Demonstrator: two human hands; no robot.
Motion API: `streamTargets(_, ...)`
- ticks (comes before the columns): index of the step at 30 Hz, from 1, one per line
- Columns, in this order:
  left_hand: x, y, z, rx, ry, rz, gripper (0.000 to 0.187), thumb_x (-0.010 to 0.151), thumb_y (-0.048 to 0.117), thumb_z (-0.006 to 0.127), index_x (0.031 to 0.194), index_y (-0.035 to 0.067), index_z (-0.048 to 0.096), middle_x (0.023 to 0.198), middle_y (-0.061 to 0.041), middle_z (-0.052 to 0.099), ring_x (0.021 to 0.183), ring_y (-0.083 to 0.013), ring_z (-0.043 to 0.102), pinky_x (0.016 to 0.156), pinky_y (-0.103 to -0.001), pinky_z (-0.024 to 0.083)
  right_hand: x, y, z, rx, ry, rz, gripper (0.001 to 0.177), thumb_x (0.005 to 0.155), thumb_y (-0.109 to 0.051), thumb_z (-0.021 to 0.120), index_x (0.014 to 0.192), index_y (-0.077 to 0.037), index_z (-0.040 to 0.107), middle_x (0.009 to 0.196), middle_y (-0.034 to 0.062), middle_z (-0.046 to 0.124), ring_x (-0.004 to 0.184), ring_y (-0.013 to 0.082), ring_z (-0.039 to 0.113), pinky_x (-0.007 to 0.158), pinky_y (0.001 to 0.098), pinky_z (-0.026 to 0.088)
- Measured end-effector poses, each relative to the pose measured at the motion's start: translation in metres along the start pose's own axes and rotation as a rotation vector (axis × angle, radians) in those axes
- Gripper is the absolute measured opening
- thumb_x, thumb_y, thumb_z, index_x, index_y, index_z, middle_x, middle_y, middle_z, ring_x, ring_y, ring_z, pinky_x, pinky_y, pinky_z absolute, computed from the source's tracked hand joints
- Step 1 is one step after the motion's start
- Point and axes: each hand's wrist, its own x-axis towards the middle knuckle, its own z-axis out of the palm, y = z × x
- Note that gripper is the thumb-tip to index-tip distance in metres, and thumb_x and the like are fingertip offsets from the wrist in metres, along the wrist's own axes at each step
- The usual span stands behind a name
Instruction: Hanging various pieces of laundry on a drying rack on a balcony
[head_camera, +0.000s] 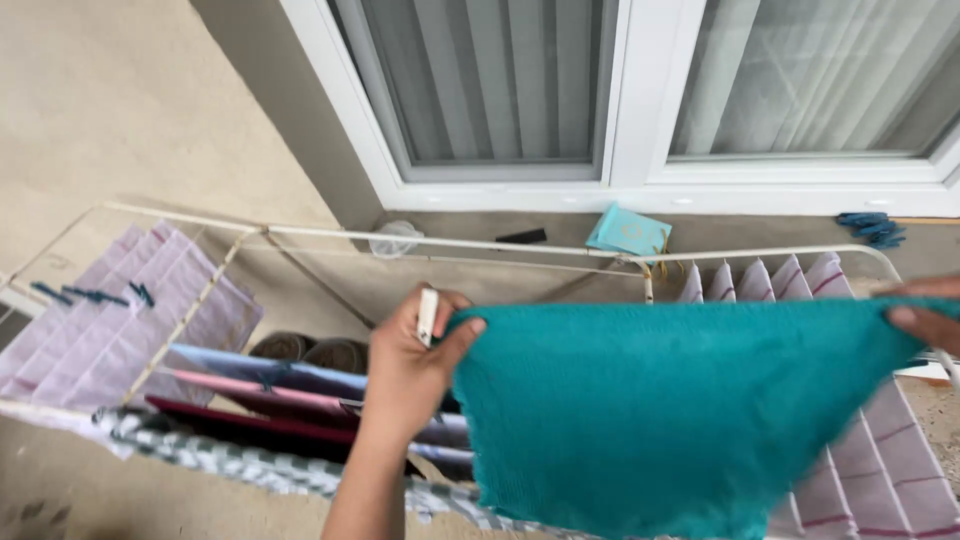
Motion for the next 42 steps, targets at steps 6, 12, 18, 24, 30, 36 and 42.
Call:
streamTargets(6,0.085,0.001,-0.082,0.396,0.115,0.168,0.024,0.089,0.014,0.08,0.086,0.016,0.057,0.079,0.003,0.06,0.078,-0.0151,0.054,0.07,-0.032,0.042,0.015,-0.305,0.116,0.053,0.285,0.026,0.02,0.1,-0.008,0.075,0.119,-0.005,0.071,0.108,0.0085,0.07,0.093,0.0156,0.061,0.083,0.0258,0.047)
streamTargets(12,0.14,-0.067,-0.096,0.471,-0.029,-0.063,0.013,0.085,0.015,0.077,0.083,0.019,0.064,0.072,0.002,0.06,0.073,-0.0172,0.054,0.069,-0.035,0.043,0.065,-0.289,0.166,-0.229,0.232,0.084,0.019,0.091,-0.022,0.083,0.109,-0.021,0.08,0.095,0.0018,0.065,0.077,0.0138,0.055,0.071,0.0279,0.042)
streamTargets(18,0.168,-0.177,-0.054,0.377,-0.093,-0.341,0.015,0.089,0.013,0.069,0.081,0.011,0.056,0.075,-0.013,0.068,0.066,-0.0246,0.068,0.059,-0.039,0.052,0.097,-0.219,0.245,-0.07,0.015,0.472,0.016,0.094,-0.026,0.073,0.104,-0.016,0.08,0.065,0.0082,0.07,0.058,0.0184,0.059,0.057,0.0303,0.042)
streamTargets(24,0.215,-0.325,-0.008,0.477,-0.166,-0.292,0.022,0.082,0.009,0.069,0.07,0.012,0.05,0.073,-0.018,0.069,0.082,-0.0375,0.076,0.073,-0.047,0.056,0.132,-0.122,0.324,0.471,0.015,0.607,0.028,0.105,-0.008,0.053,0.128,0.008,0.054,0.115,0.0355,0.071,0.113,0.0399,0.067,0.094,0.0505,0.053)
streamTargets(30,0.268,-0.356,0.044,0.532,-0.201,-0.126,0.007,0.085,0.0,0.06,0.086,0.005,0.055,0.097,-0.023,0.062,0.095,-0.0506,0.068,0.076,-0.058,0.054,0.18,-0.078,0.345,0.188,0.109,0.536,0.025,0.098,-0.02,0.068,0.122,-0.018,0.06,0.124,0.0167,0.072,0.125,0.0345,0.06,0.103,0.0486,0.045)
streamTargets(36,0.223,-0.433,0.099,0.689,-0.539,-0.085,0.022,0.085,-0.004,0.065,0.105,0.005,0.06,0.12,-0.015,0.054,0.098,-0.0449,0.07,0.079,-0.056,0.064,0.16,0.014,0.414,-0.253,-0.099,0.416,0.033,0.09,-0.025,0.069,0.122,-0.029,0.063,0.125,0.0092,0.072,0.116,0.0391,0.067,0.098,0.0532,0.054)
streamTargets(42,0.18,-0.503,0.112,0.834,-0.654,-0.282,0.022,0.097,0.016,0.059,0.117,0.012,0.053,0.122,-0.012,0.055,0.104,-0.0423,0.069,0.088,-0.06,0.06,0.134,0.055,0.455,-0.561,-0.233,0.171,0.024,0.095,-0.04,0.06,0.118,-0.032,0.063,0.102,0.0022,0.069,0.105,0.0307,0.072,0.097,0.0432,0.055)
